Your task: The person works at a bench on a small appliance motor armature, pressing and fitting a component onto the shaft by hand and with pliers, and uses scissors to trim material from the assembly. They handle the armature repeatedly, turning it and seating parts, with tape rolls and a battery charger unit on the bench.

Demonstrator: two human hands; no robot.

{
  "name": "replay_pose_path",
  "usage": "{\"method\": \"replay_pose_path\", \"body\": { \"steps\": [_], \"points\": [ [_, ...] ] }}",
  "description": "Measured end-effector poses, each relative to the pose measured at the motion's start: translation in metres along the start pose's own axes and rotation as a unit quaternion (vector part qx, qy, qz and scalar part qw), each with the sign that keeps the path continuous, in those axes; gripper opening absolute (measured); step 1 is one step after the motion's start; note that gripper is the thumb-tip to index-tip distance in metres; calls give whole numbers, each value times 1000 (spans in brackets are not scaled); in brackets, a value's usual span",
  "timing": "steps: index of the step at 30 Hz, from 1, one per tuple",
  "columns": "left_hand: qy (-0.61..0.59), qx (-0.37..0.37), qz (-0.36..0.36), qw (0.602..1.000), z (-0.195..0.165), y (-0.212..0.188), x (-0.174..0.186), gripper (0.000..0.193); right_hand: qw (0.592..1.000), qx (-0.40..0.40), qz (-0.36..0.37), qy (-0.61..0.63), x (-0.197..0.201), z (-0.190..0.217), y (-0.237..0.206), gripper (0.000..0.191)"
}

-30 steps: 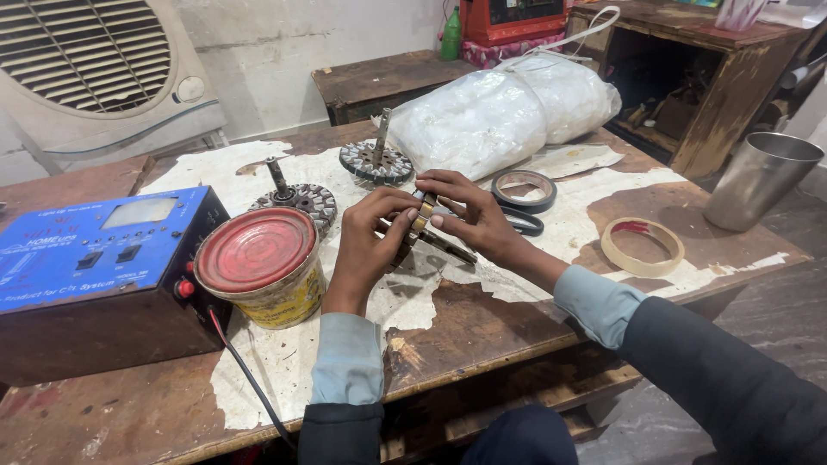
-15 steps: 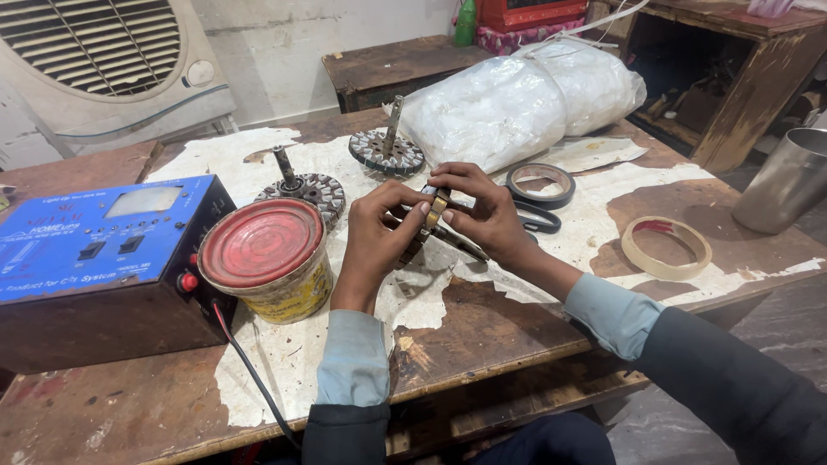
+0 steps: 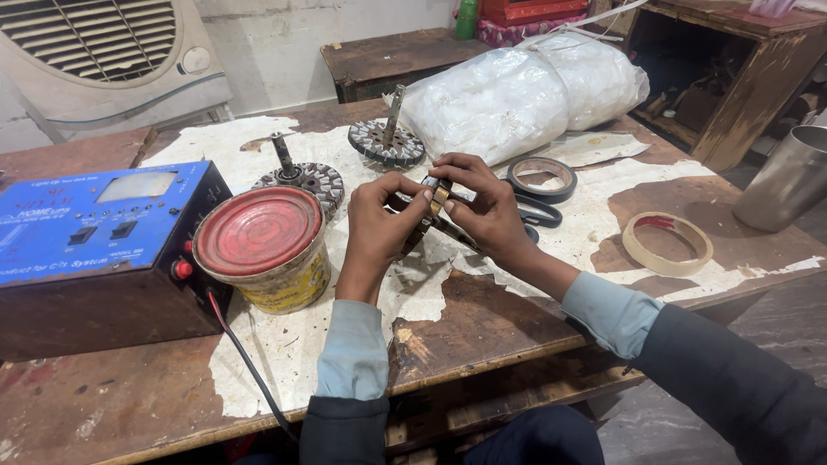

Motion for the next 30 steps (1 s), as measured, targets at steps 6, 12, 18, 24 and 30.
{"method": "replay_pose_path", "body": {
  "steps": [6, 12, 18, 24, 30],
  "points": [
    [2, 14, 3, 1000, 3, 1, -2, 15, 1000, -1, -10, -23, 0, 3, -1, 42],
    [24, 15, 2, 1000, -1, 3, -2, 15, 997, 20, -34, -63, 0, 8, -2, 40],
    [34, 29, -4, 999, -2, 4, -1, 18, 996, 32, -29, -77, 1, 8, 0, 36],
    [28, 47, 6, 998, 5, 2, -7, 19, 997, 23, -23, -74, 3, 5, -4, 36],
    [-5, 34, 18, 999, 9, 1, -11, 19, 998, 19, 15, -55, 4, 6, -3, 52]
  ]
}}
Point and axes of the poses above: each hand's wrist, its own y-axis towards the middle knuckle, its own x-axis out of the back of the hand, z = x × y, the point moved 10 cm from there along y, towards the middle knuckle, and after that the axes turned 5 degrees about -x, right-handed, at the moved point
